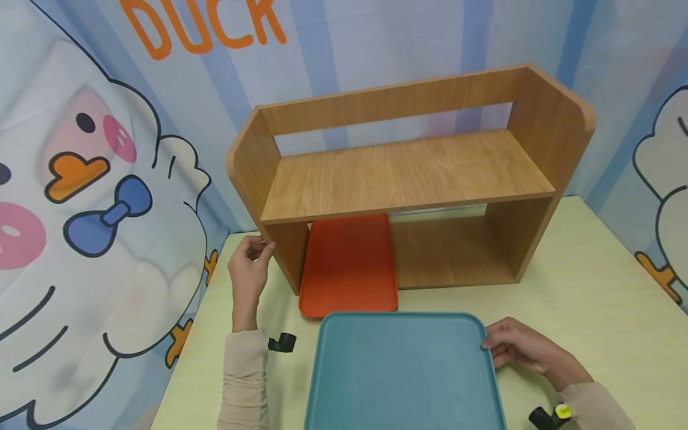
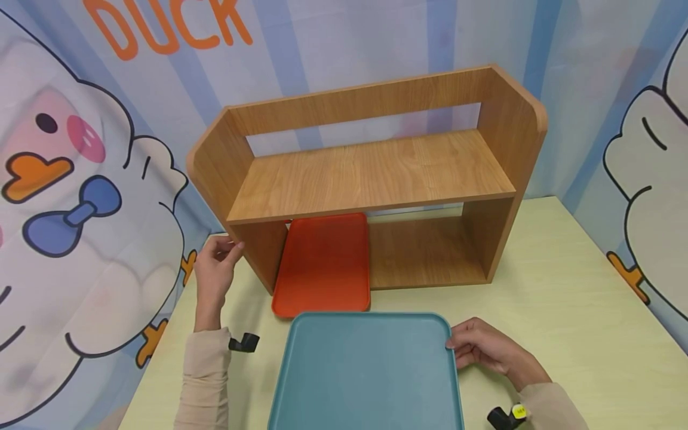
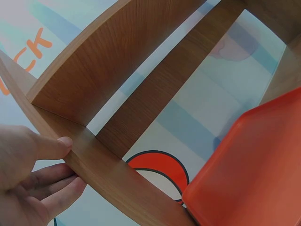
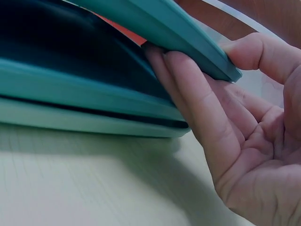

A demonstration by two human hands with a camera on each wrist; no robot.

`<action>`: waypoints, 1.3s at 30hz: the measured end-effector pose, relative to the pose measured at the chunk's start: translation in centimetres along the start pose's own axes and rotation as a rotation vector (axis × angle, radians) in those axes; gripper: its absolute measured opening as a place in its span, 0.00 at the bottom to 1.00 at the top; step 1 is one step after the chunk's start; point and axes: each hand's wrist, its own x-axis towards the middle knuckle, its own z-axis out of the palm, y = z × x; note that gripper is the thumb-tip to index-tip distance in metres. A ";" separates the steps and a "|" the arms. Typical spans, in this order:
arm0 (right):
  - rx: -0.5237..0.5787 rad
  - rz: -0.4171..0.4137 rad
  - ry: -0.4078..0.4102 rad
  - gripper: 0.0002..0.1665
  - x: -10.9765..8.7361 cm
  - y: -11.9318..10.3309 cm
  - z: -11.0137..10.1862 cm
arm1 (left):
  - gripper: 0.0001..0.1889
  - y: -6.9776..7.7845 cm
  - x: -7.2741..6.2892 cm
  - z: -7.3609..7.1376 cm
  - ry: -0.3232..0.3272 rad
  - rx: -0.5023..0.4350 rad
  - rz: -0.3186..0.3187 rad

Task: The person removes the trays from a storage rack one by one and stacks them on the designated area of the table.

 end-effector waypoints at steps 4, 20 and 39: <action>-0.002 0.009 0.000 0.22 0.1 0.2 -0.1 | 0.12 0.0 0.0 0.0 0.003 0.005 -0.001; -0.072 0.126 0.054 0.16 -0.3 -0.7 0.1 | 0.12 0.2 0.0 -0.1 -0.005 -0.003 -0.013; -0.628 0.275 0.320 0.19 -0.2 -3.4 2.6 | 0.12 0.2 -0.1 -0.1 -0.003 0.008 -0.011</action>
